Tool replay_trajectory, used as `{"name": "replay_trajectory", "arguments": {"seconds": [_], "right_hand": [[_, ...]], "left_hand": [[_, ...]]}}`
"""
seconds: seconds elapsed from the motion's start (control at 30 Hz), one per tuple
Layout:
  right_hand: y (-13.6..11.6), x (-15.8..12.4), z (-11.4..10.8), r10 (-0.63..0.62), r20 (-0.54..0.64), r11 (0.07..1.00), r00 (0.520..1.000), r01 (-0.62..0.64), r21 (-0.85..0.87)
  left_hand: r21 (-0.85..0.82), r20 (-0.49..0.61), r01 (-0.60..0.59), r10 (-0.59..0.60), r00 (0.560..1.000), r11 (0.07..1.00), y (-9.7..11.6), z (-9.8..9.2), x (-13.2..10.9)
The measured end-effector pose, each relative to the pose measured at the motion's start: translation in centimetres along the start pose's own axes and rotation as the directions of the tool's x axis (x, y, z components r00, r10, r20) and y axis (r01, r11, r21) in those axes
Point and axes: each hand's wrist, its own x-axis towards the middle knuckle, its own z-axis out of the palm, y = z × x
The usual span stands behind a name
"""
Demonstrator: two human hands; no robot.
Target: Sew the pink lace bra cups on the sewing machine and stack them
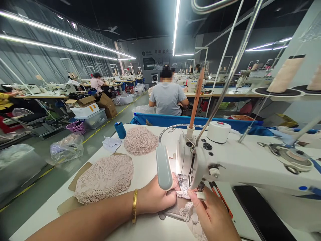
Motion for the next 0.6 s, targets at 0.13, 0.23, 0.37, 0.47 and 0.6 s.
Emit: {"name": "replay_trajectory", "arguments": {"seconds": [0.13,0.23,0.37,0.47,0.6], "right_hand": [[-0.2,0.2,-0.1,-0.024,-0.003,0.999,1.000,0.024,-0.037],[0.3,0.8,-1.2,-0.086,0.063,0.990,0.994,0.093,-0.107],[2.5,1.6,-3.7,-0.242,0.165,0.942,0.956,0.272,-0.197],[4.5,1.8,-5.3,-0.375,-0.009,0.797,0.927,0.318,-0.514],[5.5,1.3,-6.3,-0.486,0.135,0.584,0.864,0.435,-0.685]], "left_hand": [[-0.045,0.000,0.034,-0.034,0.999,0.998,0.0,0.1,0.0],[-0.108,0.013,0.068,-0.067,0.998,0.992,0.3,-0.2,0.0],[-0.178,0.006,0.127,-0.128,0.992,0.976,0.5,-0.7,0.1],[-0.222,-0.011,0.178,-0.185,0.983,0.959,0.6,-0.8,0.3],[-0.257,-0.005,0.199,-0.207,0.978,0.946,0.5,-0.9,0.5]]}}
